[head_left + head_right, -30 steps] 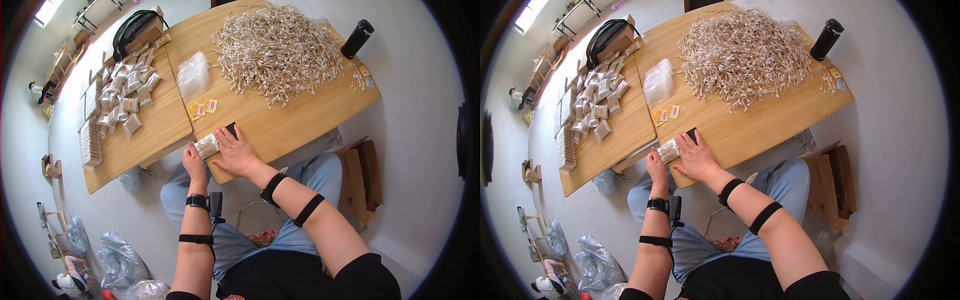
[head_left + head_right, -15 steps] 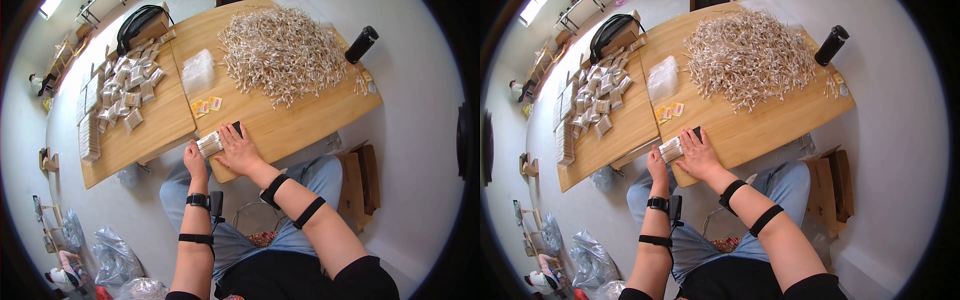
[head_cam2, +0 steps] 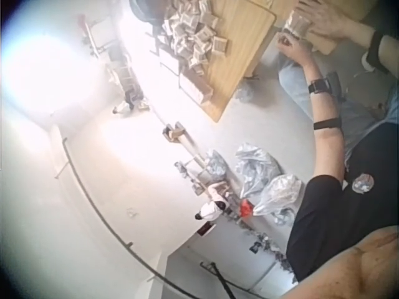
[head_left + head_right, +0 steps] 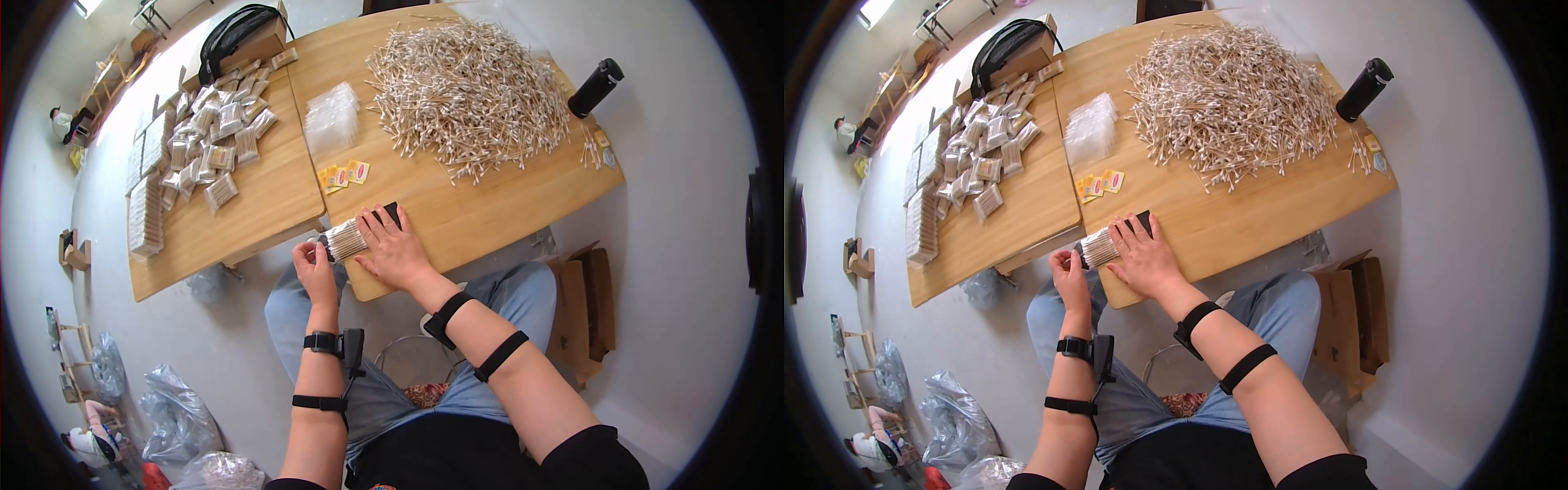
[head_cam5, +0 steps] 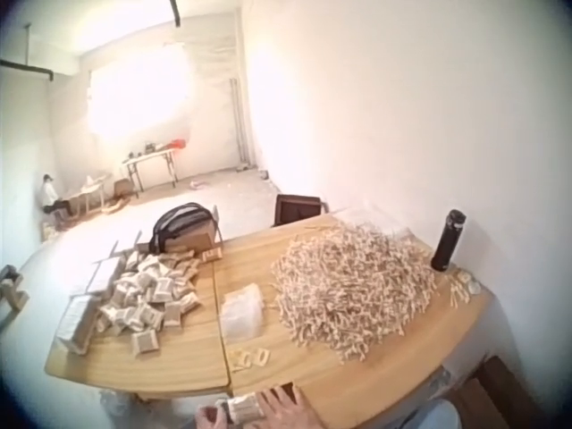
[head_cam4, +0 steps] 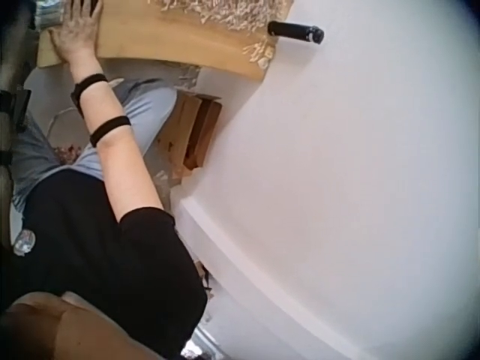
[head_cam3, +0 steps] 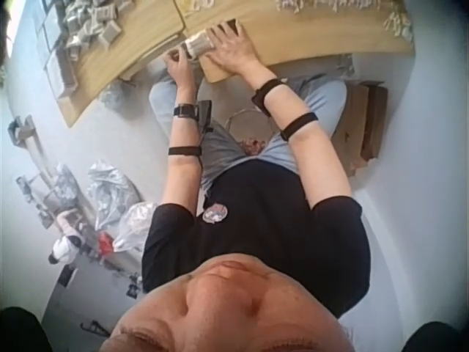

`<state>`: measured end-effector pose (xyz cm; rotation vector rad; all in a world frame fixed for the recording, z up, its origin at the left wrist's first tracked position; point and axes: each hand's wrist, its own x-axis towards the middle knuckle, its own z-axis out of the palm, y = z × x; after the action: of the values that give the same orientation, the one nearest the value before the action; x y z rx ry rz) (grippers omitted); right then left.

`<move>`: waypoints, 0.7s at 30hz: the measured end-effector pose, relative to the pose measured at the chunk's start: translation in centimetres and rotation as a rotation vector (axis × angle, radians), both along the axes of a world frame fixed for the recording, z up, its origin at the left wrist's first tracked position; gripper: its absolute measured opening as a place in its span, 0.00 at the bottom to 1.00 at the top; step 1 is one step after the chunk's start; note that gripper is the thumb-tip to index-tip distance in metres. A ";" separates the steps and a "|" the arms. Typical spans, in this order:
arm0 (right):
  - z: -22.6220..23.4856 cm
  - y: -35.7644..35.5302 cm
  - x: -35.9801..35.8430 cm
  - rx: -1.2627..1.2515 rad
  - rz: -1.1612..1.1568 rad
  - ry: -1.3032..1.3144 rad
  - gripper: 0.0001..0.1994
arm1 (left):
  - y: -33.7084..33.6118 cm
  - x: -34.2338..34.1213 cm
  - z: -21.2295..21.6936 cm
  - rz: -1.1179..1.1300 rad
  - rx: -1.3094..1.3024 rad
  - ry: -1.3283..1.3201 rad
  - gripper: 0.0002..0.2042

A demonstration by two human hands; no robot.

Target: Counting and packaging cotton swabs into a small plastic bag.

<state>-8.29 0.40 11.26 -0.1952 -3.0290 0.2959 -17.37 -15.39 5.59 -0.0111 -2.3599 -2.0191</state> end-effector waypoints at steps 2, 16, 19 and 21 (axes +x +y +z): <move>0.1 0.0 -0.1 -0.010 0.004 0.001 0.37 | -0.9 0.3 0.2 -0.086 -0.272 0.168 0.11; 0.0 -0.3 -0.4 0.006 0.003 0.072 0.36 | -1.2 0.3 1.0 -0.191 -0.167 0.064 0.11; 0.1 -0.4 -0.4 0.029 0.022 0.105 0.34 | -1.1 0.2 0.4 -0.196 -0.181 0.103 0.12; 0.0 -0.4 -0.4 0.043 0.024 0.116 0.33 | -0.6 0.2 0.1 -0.208 -0.186 0.137 0.12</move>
<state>-8.71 0.05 11.30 -0.1337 -2.9220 0.2351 -17.18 -16.03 5.73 -0.4015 -2.5393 -1.7995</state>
